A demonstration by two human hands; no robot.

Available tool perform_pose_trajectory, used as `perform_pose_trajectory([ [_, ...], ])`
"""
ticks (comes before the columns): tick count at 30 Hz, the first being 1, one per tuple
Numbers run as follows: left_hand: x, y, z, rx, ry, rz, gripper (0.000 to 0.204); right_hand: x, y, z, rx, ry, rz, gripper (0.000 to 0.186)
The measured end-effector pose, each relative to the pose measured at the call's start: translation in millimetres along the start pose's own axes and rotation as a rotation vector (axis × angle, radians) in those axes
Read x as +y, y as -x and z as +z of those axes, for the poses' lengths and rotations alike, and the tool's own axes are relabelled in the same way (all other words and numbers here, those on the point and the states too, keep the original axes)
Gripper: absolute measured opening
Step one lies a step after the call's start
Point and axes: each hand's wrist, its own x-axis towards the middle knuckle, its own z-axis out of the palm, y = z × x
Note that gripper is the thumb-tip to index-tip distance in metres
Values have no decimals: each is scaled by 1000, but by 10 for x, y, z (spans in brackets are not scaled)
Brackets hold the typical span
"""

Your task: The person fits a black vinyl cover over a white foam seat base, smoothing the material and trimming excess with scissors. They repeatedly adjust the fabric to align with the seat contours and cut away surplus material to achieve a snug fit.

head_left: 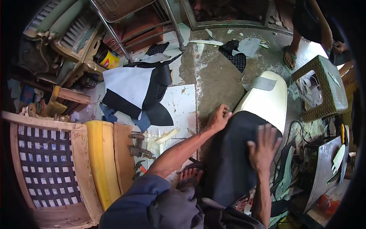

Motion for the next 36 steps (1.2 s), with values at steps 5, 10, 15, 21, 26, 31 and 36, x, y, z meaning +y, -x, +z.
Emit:
perform_pose_trajectory([
  [5, -645, 181, -907, 222, -206, 104, 30, -14, 153, 166, -226, -7, -10, 63],
  [10, -920, 315, -2316, 472, -972, -153, 67, -30, 28, 132, -163, -1, -16, 61],
  [15, -1422, 189, -3447, 604, -203, -687, 53, -184, 34, 177, -182, -74, -10, 61],
  [21, -278, -513, -3977, 360, 938, -327, 28, -21, 13, 56, -211, -80, 14, 62],
  [26, 1052, -680, -4685, 194, 344, -221, 21, -102, -86, -158, -276, -192, 65, 66],
  [31, 2654, -122, -3706, -236, 343, 91, 27, -439, -282, -637, -124, -836, 41, 71],
  [36, 3370, 410, -2595, -327, 835, 231, 28, -374, -593, -857, -118, -1597, 245, 80],
])
